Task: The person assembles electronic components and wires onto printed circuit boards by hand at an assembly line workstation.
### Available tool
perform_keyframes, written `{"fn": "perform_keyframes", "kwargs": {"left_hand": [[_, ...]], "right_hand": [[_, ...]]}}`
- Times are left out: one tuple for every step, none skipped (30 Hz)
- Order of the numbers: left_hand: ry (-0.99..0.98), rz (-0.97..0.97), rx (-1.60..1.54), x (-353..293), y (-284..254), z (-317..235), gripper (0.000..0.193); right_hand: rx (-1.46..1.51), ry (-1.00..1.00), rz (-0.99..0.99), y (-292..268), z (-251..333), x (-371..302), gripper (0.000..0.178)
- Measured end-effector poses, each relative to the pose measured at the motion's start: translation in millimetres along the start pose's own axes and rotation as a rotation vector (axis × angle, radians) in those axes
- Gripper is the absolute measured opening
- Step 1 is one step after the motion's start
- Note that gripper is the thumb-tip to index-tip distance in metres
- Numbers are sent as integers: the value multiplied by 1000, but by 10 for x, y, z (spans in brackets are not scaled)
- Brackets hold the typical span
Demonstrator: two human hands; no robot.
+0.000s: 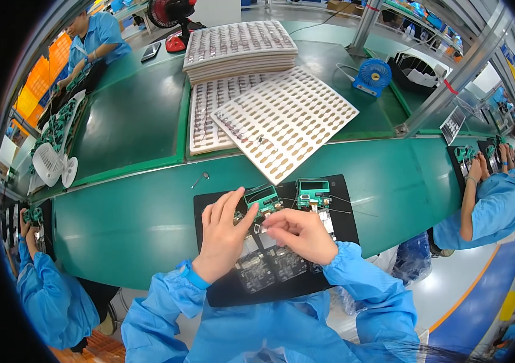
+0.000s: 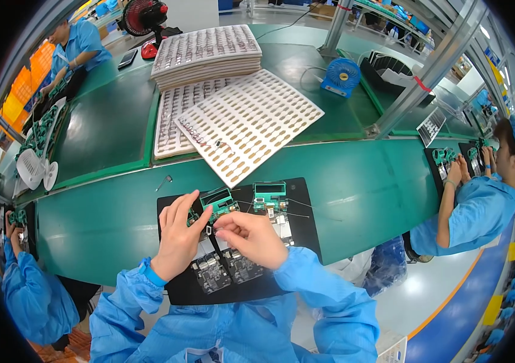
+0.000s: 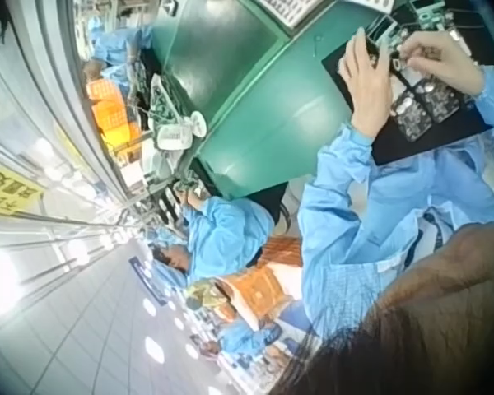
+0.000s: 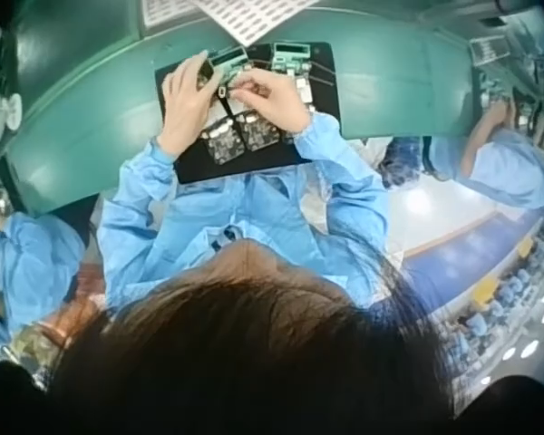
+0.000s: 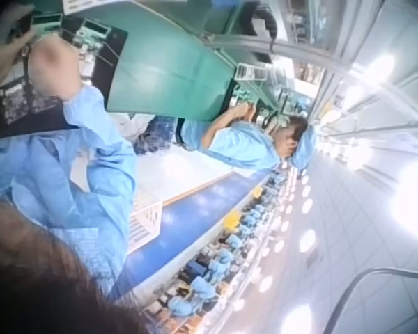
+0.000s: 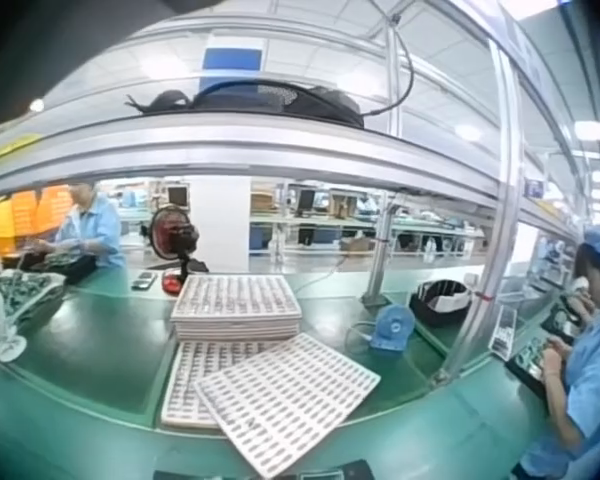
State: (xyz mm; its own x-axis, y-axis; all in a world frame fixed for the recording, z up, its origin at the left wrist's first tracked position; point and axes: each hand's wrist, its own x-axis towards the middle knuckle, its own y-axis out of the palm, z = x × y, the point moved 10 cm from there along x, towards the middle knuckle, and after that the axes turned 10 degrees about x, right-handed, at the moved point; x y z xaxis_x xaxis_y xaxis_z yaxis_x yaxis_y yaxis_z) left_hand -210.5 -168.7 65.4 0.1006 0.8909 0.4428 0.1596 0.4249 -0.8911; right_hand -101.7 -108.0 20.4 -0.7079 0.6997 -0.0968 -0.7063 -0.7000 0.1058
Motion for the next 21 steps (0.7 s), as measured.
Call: {"fn": "perform_keyframes", "kwargs": {"left_hand": [[6,8,3,4,3,8,51],[11,17,6,1,2,12,53],[7,38,31,-6,-21,1,52],[-15,38,-32,-35,-24,17,51],[-38,38,-96,-74,-31,28,50],[-79,-26,-250,-105,-125,49,49],[-248,-3,-587,-151,-131,136,46],[-418,21,-923,-233,-66,197,43],[-553,38,-1084,-380,73,256,31],[-556,35,-1083,-448,88,280,31],[-607,63,-1225,-539,158,313,26],[-657,90,-1367,-599,214,323,21],[-672,79,-1331,-611,170,367,14],[-669,68,-1283,-637,148,430,13],[-665,57,-1234,-671,131,511,13],[-580,-36,-1074,-607,13,593,16],[-512,-69,-868,-577,-121,634,15],[-442,-100,-662,-521,-261,647,15],[-372,-165,-540,-474,-366,638,16],[-375,-166,-539,-472,-339,650,16],[-414,-200,-512,-492,-319,694,16]], "right_hand": [[110,49,11,26,-33,-1,18],[107,49,18,46,-19,-2,18],[149,72,13,59,-30,-4,19],[189,96,5,64,-49,-5,20],[200,102,-4,75,-54,-14,19],[196,104,1,90,-49,-14,19],[195,105,8,125,-45,-39,19],[194,108,15,167,-41,-59,19],[200,111,29,238,-35,-70,18],[159,68,43,290,2,-73,16],[118,26,59,350,31,-79,14],[28,-41,43,384,81,-72,13],[30,-38,49,426,82,-49,13],[-114,-121,43,463,183,-31,12],[-257,-206,38,514,269,-20,10],[-306,-297,28,559,288,7,17],[-305,-295,29,601,253,43,17],[-401,-365,20,660,299,62,15],[-495,-435,13,734,339,80,13],[-533,-486,-5,782,336,110,10],[-534,-486,-3,816,322,136,10]]}}
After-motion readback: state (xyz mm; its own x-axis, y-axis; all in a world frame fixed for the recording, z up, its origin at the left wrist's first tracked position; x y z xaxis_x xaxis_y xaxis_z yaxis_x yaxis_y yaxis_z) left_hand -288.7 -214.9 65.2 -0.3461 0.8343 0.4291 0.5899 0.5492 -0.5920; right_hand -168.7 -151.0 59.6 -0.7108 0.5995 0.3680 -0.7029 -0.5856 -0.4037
